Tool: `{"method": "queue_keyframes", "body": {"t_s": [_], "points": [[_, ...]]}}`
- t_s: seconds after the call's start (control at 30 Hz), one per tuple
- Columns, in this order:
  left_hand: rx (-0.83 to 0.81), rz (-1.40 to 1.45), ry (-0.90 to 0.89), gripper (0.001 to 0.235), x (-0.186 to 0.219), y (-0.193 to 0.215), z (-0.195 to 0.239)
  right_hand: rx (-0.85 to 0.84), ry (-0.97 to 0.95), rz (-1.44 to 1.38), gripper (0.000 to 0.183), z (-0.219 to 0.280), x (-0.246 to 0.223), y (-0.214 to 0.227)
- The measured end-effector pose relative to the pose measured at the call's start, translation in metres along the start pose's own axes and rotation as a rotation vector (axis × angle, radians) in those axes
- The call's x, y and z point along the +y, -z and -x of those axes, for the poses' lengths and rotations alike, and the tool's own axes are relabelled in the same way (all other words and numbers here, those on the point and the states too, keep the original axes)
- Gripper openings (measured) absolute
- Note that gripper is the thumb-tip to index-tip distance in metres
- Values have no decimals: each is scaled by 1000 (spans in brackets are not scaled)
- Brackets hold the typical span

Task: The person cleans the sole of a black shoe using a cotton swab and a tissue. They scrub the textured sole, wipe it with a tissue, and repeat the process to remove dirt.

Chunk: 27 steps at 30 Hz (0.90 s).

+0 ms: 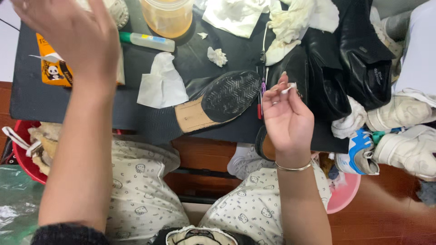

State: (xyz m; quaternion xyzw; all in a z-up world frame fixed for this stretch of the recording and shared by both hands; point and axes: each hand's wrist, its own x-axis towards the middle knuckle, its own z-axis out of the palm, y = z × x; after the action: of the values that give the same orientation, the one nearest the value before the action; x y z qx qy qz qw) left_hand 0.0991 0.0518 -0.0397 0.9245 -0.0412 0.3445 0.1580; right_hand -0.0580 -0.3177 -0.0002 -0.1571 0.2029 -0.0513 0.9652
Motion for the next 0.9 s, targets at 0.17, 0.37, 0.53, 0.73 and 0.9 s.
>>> {"method": "queue_keyframes", "body": {"t_s": [0.17,0.37,0.53,0.73,0.9], "points": [[39,456,-113,50,111,42,65,15,-60,-196,23,8,13,-11],[-264,1064,-256,46,213,80,126,-184,-211,-256,24,39,36,-29],[-287,1017,-299,46,218,79,158,-150,-108,56,22,50,40,-40],[-393,1133,-427,38,210,92,186,180,-52,-59,38,46,34,-42],[-344,911,-288,32,172,98,161,-63,127,251,11,39,5,-16]]}}
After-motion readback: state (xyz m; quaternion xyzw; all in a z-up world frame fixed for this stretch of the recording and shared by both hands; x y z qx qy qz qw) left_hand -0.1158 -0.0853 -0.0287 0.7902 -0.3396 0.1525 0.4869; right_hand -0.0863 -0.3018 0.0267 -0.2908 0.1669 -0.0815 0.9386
